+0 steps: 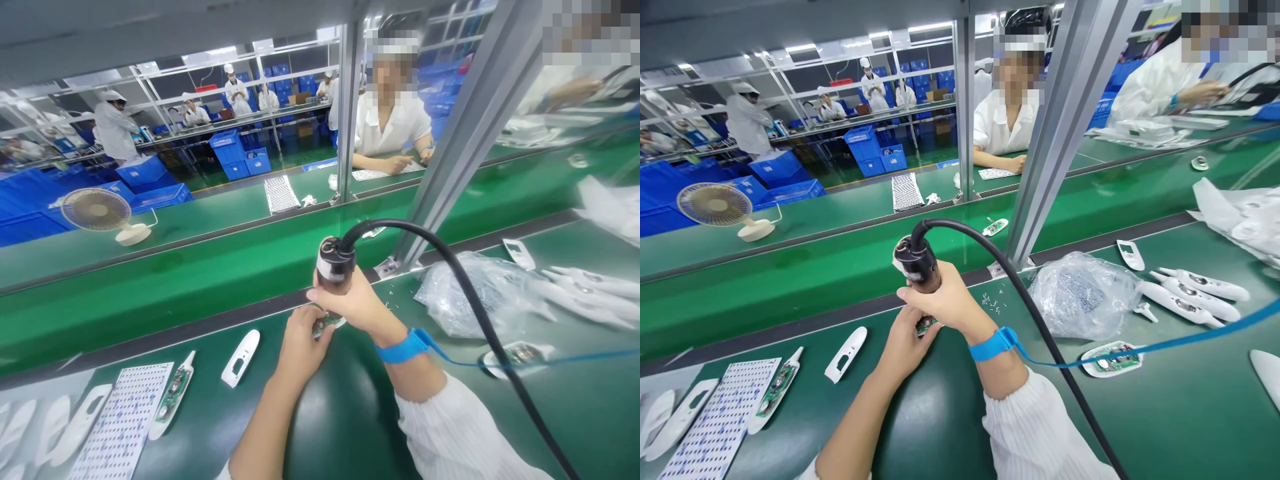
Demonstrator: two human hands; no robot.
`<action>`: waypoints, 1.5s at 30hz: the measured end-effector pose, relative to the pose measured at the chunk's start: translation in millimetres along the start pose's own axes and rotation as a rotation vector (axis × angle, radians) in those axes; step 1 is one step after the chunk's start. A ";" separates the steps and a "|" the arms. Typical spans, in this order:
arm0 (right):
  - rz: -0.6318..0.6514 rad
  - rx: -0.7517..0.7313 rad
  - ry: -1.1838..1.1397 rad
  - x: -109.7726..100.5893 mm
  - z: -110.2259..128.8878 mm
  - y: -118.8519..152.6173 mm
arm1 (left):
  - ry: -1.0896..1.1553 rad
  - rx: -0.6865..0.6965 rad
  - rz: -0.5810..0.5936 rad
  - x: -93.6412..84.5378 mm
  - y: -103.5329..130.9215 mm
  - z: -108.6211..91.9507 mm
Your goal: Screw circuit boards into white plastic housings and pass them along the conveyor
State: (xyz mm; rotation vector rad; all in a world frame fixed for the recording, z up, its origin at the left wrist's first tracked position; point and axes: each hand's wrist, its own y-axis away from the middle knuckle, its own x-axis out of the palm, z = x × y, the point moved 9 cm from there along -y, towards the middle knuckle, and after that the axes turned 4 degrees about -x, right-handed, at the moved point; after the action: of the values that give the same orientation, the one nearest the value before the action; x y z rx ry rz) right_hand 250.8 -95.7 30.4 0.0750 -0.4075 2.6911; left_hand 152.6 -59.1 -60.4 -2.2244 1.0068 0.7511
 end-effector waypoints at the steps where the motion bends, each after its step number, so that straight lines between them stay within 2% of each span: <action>1: -0.006 0.009 0.007 -1.1 -1.2 -0.3 | -0.001 -0.004 0.007 0.3 -0.2 -0.2; 7: -0.015 0.035 0.004 -4.6 -4.4 -0.9 | -0.013 -0.012 -0.003 -1.4 0.1 -2.2; 15: -0.025 -0.007 -0.041 -6.3 -3.0 -0.8 | -0.010 0.000 -0.011 -1.1 1.5 -1.8; 23: 0.005 0.009 -0.047 -5.0 -4.4 -1.2 | -0.006 -0.013 0.004 -0.2 1.1 -0.4; 45: -0.038 0.036 -0.082 -13.5 -12.1 -2.2 | -0.036 0.003 -0.031 -3.3 1.3 -1.3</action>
State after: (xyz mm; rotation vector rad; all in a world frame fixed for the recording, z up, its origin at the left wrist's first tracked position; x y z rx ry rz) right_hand 264.1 -95.5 17.8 0.2015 -0.3786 2.6642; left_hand 150.0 -59.1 -57.6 -2.2110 0.9537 0.7729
